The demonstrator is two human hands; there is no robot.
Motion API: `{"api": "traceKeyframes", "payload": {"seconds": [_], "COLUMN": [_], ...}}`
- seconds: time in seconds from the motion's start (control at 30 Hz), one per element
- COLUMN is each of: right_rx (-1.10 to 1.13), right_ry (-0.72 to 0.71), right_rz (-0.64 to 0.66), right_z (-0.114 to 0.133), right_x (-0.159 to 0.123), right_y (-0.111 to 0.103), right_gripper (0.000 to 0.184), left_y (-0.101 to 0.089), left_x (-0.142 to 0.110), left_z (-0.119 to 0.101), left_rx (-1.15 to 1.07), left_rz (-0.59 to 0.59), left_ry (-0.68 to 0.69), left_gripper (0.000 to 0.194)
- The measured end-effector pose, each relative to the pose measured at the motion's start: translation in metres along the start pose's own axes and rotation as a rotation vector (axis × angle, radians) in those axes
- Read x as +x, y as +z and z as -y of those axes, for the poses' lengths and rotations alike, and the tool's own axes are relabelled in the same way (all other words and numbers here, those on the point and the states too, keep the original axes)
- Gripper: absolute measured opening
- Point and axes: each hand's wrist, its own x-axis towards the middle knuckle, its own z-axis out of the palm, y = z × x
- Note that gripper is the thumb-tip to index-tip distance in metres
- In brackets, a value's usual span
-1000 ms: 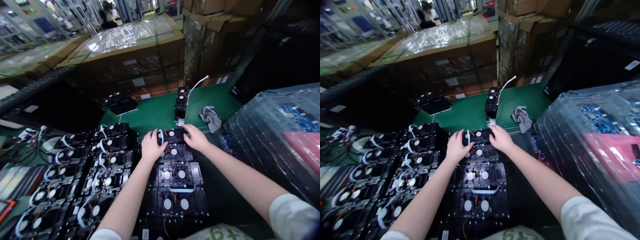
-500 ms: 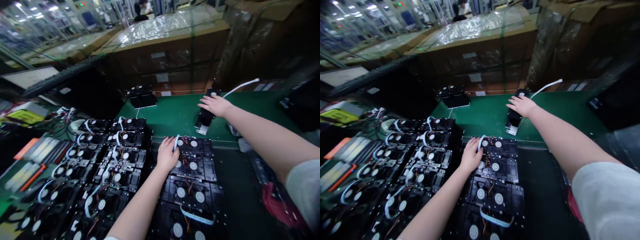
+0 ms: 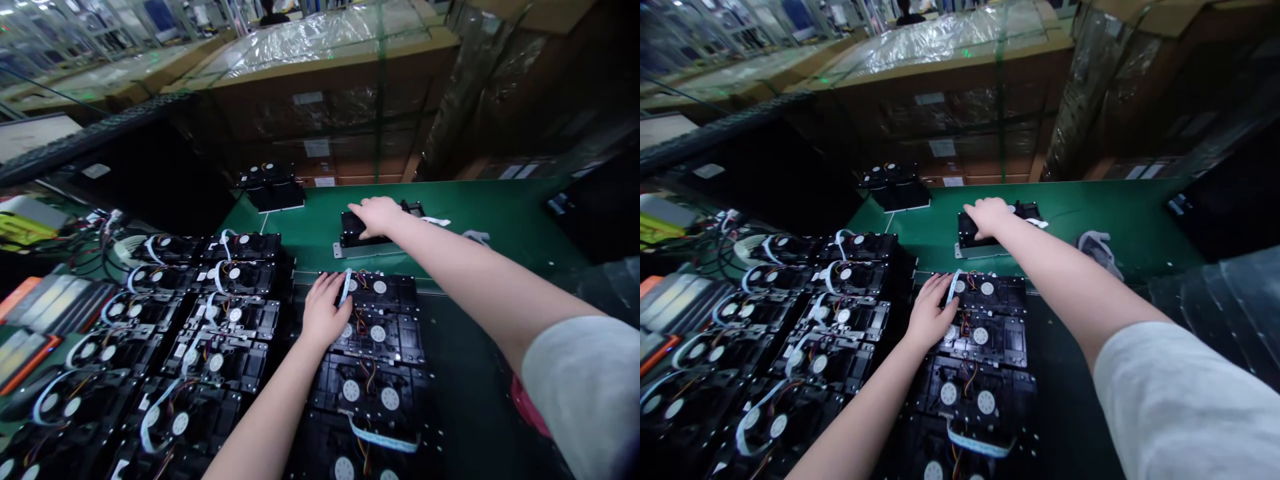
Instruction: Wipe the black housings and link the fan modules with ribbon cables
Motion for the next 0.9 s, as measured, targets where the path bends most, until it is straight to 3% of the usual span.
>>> {"api": "traceKeyframes", "payload": {"seconds": [0.1, 0.2, 0.23, 0.3, 0.37, 0.4, 0.47, 0.57, 0.63, 0.77, 0.9], "right_rx": [0.124, 0.416, 0.547, 0.775, 0.903, 0.966, 1.179, 1.617, 1.787, 1.859, 1.863], "right_ry": [0.017, -0.040, 0.002, 0.239, 0.631, 0.781, 0.910, 0.812, 0.735, 0.630, 0.488], "right_rz": [-0.055, -0.298, -0.375, -0.539, -0.740, -0.747, -0.564, -0.133, 0.043, 0.218, 0.293], "right_z": [0.015, 0.023, 0.023, 0.020, 0.011, 0.004, -0.011, -0.026, -0.028, -0.016, 0.003], "right_x": [-0.020, -0.079, -0.103, -0.146, -0.173, -0.178, -0.172, -0.145, -0.128, -0.115, -0.114], "right_y": [-0.032, -0.068, -0.075, -0.077, -0.061, -0.050, -0.026, -0.005, -0.004, -0.010, 0.000], "right_gripper": [0.080, 0.047, 0.038, 0.036, 0.038, 0.038, 0.043, 0.055, 0.049, 0.016, 0.004], "left_y": [0.001, 0.001, 0.000, -0.003, -0.009, -0.012, -0.019, -0.026, -0.028, -0.029, -0.022], "left_x": [0.001, 0.002, 0.003, 0.006, 0.010, 0.012, 0.015, 0.019, 0.020, 0.022, 0.027], "left_z": [0.001, 0.002, 0.002, 0.002, 0.000, -0.002, -0.005, -0.012, -0.016, -0.019, -0.016], "left_rx": [0.001, -0.010, -0.018, -0.042, -0.075, -0.090, -0.090, -0.019, 0.023, 0.051, 0.055], "left_rz": [-0.005, -0.030, -0.043, -0.069, -0.085, -0.079, -0.040, 0.043, 0.072, 0.047, -0.004], "left_ry": [0.020, 0.047, 0.054, 0.053, 0.038, 0.031, 0.023, 0.007, 0.003, 0.040, 0.100], "left_gripper": [0.046, 0.045, 0.042, 0.033, 0.024, 0.021, 0.019, 0.024, 0.029, 0.033, 0.037]}}
